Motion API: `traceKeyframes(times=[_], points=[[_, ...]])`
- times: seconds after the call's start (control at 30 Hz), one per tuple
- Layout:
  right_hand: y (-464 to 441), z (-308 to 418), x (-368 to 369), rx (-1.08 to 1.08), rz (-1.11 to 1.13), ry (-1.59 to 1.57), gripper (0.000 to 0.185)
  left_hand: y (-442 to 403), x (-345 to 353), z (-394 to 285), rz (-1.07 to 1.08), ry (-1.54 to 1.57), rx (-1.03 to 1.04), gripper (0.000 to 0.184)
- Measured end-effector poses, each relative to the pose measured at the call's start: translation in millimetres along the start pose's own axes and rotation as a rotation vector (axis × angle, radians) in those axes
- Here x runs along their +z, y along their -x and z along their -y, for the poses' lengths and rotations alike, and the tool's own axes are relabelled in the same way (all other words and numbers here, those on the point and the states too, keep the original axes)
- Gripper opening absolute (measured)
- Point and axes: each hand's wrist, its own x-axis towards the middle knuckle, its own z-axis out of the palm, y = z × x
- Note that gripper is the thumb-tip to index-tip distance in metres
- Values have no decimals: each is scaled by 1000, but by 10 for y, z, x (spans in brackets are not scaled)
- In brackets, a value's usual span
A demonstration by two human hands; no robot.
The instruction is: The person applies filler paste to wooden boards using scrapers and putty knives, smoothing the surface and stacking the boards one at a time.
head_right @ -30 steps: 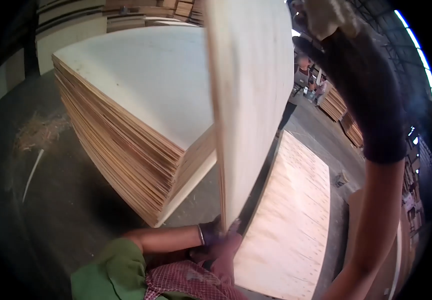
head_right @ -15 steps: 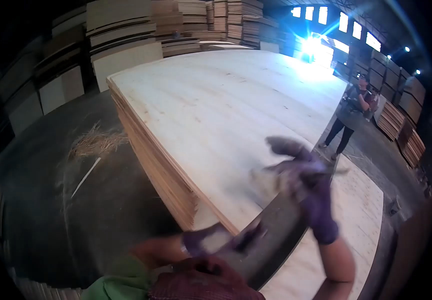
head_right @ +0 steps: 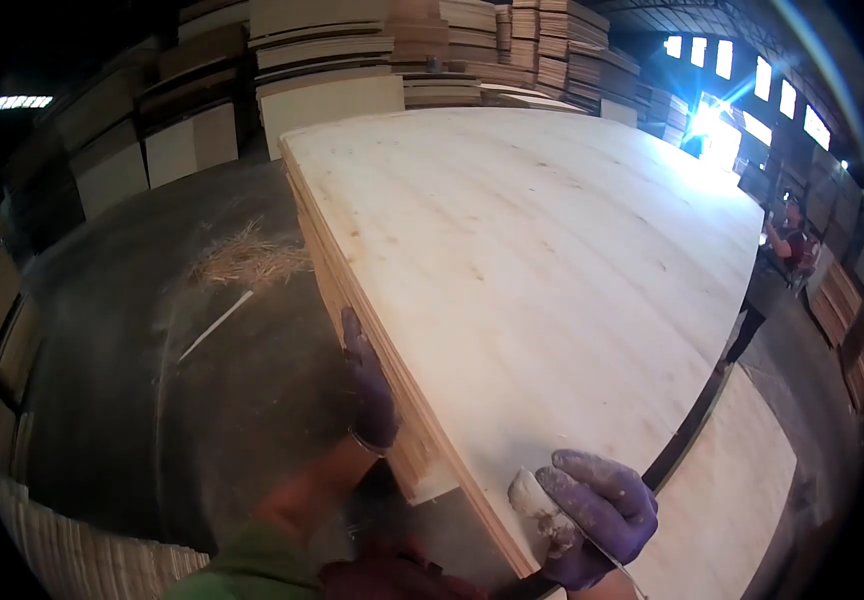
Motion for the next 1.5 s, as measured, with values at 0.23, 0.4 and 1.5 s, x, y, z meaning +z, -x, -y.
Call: traceKeyframes(times=[0.23,0.4,1.5], points=[[-515,-348,659,-145,21,-44,23,124,-100,31,38,-164,76,53],[-605,-622,1078,-197,40,-83,35,355,-113,-77,314,68,18,44],[-2286,-408,4817,808,610,-1062,32,-3665,-2106,-711,549,24,426,46]])
